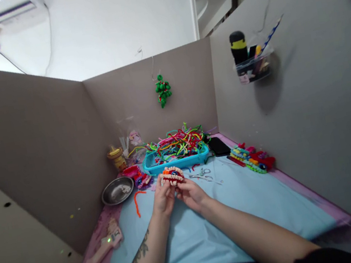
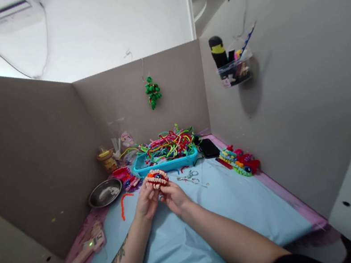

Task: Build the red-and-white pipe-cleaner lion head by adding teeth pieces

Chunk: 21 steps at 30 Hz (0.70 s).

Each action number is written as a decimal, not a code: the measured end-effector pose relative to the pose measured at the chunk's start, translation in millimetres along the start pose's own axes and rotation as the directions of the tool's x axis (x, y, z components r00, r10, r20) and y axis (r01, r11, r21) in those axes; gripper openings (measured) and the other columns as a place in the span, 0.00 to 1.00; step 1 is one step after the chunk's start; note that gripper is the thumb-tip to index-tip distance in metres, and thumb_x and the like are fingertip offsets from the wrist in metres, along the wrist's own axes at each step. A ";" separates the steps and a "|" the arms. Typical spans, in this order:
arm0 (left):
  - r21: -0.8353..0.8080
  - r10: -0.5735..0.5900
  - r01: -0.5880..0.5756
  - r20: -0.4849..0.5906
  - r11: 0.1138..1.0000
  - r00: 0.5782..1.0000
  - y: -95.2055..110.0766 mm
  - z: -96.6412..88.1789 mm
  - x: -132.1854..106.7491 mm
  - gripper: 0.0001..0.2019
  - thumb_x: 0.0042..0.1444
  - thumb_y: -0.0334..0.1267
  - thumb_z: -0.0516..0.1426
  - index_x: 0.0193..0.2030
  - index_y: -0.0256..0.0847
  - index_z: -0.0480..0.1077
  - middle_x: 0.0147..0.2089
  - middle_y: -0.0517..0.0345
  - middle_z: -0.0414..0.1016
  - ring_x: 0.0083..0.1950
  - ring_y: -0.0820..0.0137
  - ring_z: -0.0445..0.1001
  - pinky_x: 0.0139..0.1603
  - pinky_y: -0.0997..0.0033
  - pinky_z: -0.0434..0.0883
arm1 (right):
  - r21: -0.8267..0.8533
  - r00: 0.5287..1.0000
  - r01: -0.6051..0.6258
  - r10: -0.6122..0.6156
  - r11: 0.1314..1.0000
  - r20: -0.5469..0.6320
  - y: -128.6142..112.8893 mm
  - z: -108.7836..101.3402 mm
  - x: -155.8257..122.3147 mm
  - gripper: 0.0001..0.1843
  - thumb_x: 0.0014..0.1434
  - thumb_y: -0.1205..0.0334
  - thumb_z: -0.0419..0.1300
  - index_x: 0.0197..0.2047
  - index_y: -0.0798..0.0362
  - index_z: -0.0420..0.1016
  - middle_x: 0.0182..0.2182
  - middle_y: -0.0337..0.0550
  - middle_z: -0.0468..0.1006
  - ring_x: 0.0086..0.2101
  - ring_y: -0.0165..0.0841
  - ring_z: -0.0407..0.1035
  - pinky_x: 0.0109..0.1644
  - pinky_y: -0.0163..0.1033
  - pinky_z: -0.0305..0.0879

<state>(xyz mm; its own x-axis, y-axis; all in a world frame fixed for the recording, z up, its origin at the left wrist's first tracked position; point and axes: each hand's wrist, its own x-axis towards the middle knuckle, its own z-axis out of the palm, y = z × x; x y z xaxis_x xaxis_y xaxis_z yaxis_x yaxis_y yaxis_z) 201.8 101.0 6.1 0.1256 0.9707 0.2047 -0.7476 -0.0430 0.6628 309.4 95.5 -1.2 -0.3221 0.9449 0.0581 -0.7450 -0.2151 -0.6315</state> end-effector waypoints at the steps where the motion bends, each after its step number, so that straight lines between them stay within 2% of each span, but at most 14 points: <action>1: -0.005 -0.003 0.003 0.000 1.000 1.000 0.3 -0.1 0.2 0.17 0.47 0.26 0.61 0.44 0.40 0.65 0.36 0.60 0.72 0.33 0.79 0.72 0.38 0.81 0.70 | -0.010 1.000 -0.003 0.003 1.000 0.009 -0.1 -0.5 -0.2 0.18 0.42 0.68 0.65 0.39 0.51 0.75 0.32 0.39 0.78 0.26 0.27 0.67 0.24 0.29 0.55; 7: -0.042 -0.048 0.046 -0.045 0.998 0.998 0.1 -1.8 1.4 0.16 0.45 0.25 0.62 0.41 0.39 0.66 0.35 0.62 0.73 0.33 0.79 0.73 0.38 0.82 0.70 | -0.058 1.000 0.026 -0.027 0.998 -0.014 3.9 -2.1 3.3 0.20 0.41 0.65 0.68 0.40 0.50 0.76 0.34 0.40 0.78 0.27 0.27 0.66 0.24 0.30 0.54; 16: -0.012 -0.076 0.076 -0.037 0.997 0.996 -2.2 -2.3 0.8 0.15 0.45 0.26 0.62 0.40 0.39 0.67 0.37 0.60 0.73 0.35 0.78 0.73 0.39 0.81 0.70 | -0.154 0.992 0.091 -0.102 0.984 -0.069 9.7 -2.2 8.4 0.21 0.41 0.60 0.68 0.41 0.52 0.75 0.33 0.42 0.78 0.24 0.25 0.62 0.22 0.29 0.48; 21: 0.022 -0.078 0.079 -0.018 0.997 0.997 -3.3 -1.1 0.4 0.16 0.45 0.27 0.63 0.42 0.39 0.66 0.37 0.59 0.73 0.35 0.77 0.73 0.39 0.80 0.70 | -0.094 0.989 0.091 -0.101 0.991 -0.106 14.7 -5.8 11.4 0.19 0.40 0.59 0.69 0.37 0.53 0.75 0.26 0.38 0.76 0.21 0.23 0.59 0.22 0.29 0.49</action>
<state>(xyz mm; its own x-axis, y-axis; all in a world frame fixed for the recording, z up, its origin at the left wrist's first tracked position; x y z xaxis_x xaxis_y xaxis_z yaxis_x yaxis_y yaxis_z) 203.6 101.7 3.2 0.1723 0.9751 0.1395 -0.7211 0.0283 0.6923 298.1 104.6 -14.3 -0.1815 0.9826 0.0391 -0.7131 -0.1041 -0.6933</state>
